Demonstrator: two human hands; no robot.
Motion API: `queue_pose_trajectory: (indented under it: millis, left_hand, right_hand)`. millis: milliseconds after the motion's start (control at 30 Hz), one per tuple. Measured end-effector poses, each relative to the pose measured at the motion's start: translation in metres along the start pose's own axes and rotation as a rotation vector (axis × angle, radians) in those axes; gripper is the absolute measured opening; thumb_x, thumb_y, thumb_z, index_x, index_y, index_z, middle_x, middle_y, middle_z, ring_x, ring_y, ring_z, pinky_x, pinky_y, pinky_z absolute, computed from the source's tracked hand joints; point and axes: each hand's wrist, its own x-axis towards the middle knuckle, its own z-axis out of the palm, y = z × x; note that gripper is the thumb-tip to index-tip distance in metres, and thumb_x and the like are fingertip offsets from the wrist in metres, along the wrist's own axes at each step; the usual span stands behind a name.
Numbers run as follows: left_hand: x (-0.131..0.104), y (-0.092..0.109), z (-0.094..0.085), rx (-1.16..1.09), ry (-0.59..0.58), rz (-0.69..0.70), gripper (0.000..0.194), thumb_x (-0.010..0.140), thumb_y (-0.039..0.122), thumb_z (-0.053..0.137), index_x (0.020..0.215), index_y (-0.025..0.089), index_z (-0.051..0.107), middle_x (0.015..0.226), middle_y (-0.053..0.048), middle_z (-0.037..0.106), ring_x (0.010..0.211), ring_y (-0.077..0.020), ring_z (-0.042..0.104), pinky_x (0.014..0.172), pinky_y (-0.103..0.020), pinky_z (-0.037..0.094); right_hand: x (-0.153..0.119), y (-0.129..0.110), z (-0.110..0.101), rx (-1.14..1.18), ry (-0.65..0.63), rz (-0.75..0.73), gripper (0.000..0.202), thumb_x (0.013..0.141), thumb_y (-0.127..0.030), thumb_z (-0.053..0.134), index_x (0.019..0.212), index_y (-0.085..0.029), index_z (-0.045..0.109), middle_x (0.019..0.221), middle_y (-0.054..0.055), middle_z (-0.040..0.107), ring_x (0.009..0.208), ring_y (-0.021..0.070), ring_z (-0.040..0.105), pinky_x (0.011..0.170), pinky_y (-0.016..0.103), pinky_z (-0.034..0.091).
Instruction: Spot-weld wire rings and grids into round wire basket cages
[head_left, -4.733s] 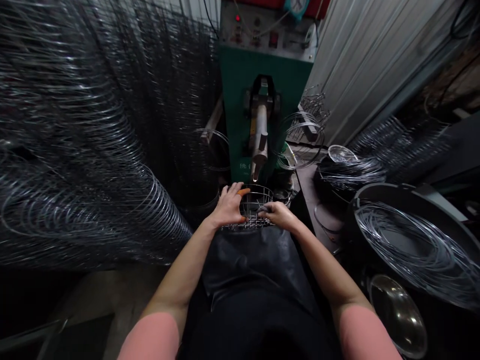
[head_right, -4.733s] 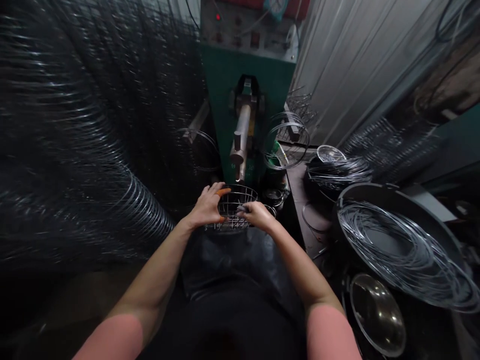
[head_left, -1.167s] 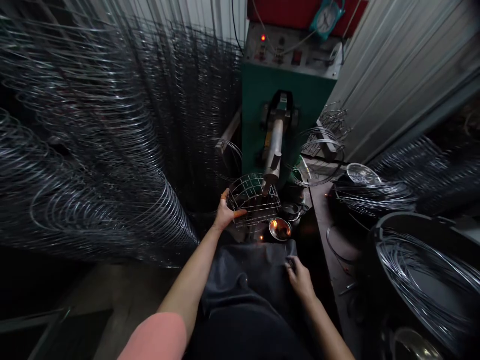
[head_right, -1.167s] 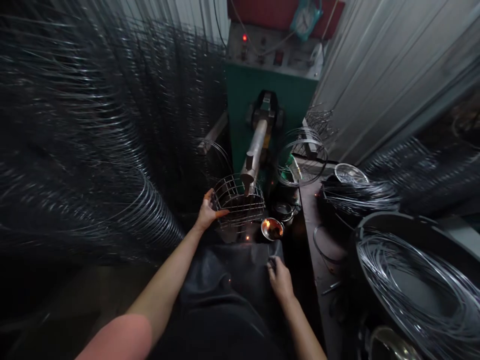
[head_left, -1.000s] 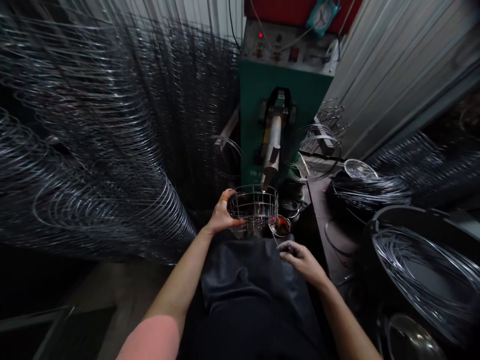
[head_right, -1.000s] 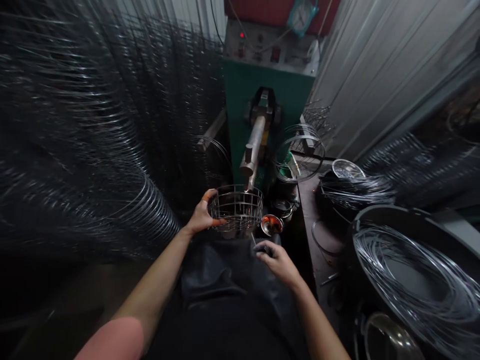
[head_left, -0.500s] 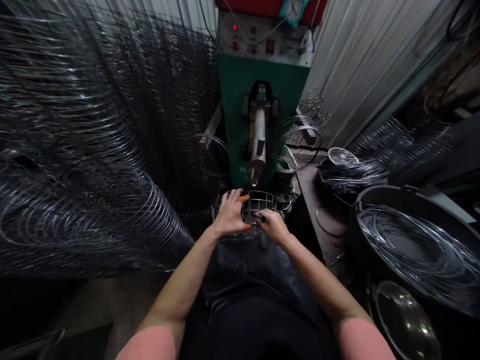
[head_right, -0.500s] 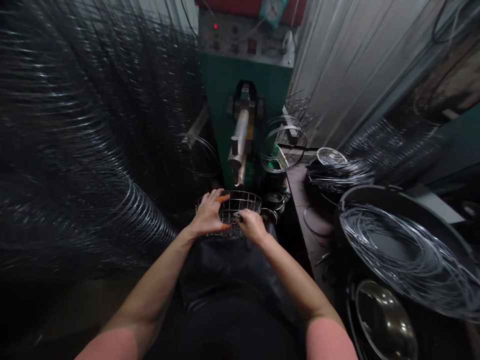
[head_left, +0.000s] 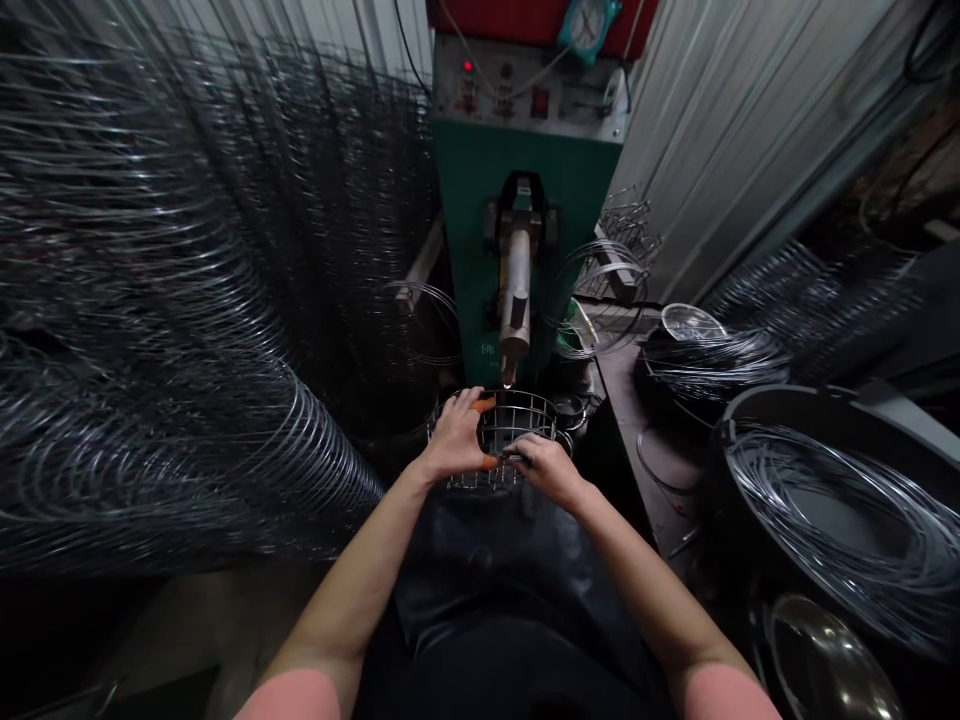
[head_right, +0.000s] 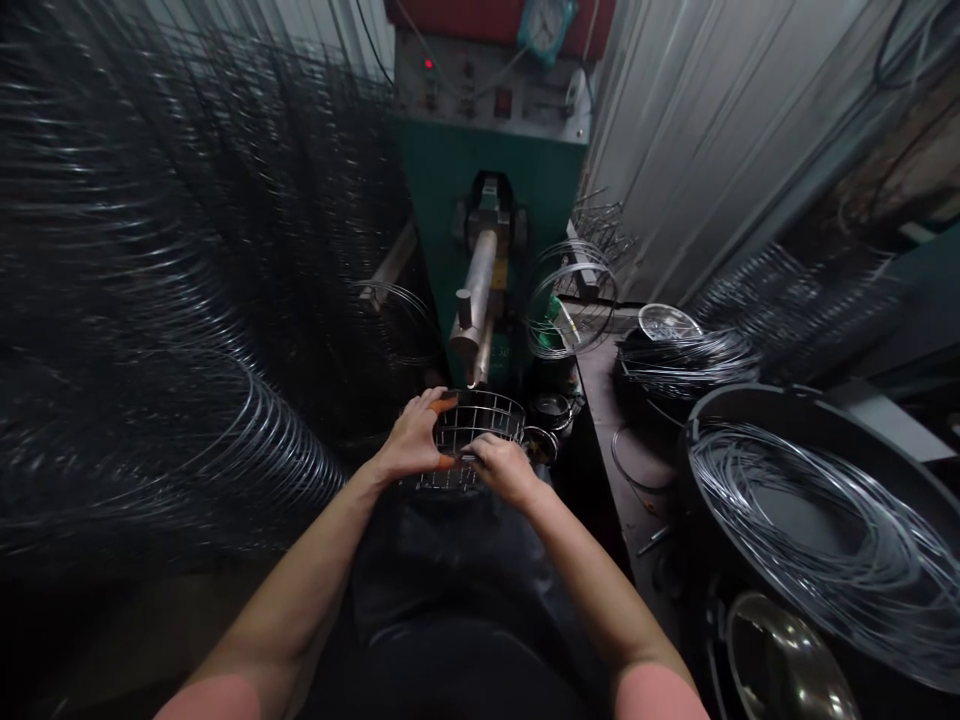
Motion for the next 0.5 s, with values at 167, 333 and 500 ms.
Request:
queue_pose_trajectory:
  millis: [167, 333, 500]
  left_hand:
    - [0.009, -0.007, -0.004, -0.014, 0.011, -0.01, 0.094, 0.048, 0.044, 0.08, 0.129, 0.015, 0.043, 0.144, -0.018, 0.034, 0.134, -0.0348, 0.03, 0.111, -0.049, 0.024]
    - [0.024, -0.017, -0.006, -0.071, 0.031, -0.028, 0.092, 0.048, 0.041, 0.082, 0.128, 0.015, 0.045, 0.143, -0.018, 0.035, 0.134, -0.0333, 0.031, 0.11, -0.045, 0.028]
    - [0.026, -0.015, -0.001, -0.059, 0.049, -0.025, 0.09, 0.048, 0.044, 0.082, 0.127, 0.018, 0.047, 0.143, -0.016, 0.036, 0.132, -0.0356, 0.032, 0.108, -0.049, 0.029]
  right_hand:
    - [0.01, 0.001, -0.005, -0.083, 0.001, -0.011, 0.021, 0.083, -0.012, 0.058, 0.102, -0.019, 0.065, 0.096, 0.006, 0.065, 0.087, 0.0157, 0.062, 0.075, 0.023, 0.048]
    - [0.032, 0.001, -0.016, -0.126, -0.023, 0.012, 0.019, 0.085, -0.013, 0.058, 0.101, -0.019, 0.065, 0.096, 0.006, 0.065, 0.087, 0.0155, 0.062, 0.074, 0.022, 0.047]
    - [0.032, 0.001, -0.017, -0.11, 0.009, 0.031, 0.015, 0.086, -0.016, 0.057, 0.098, -0.018, 0.066, 0.096, 0.006, 0.067, 0.09, 0.0162, 0.062, 0.077, 0.023, 0.047]
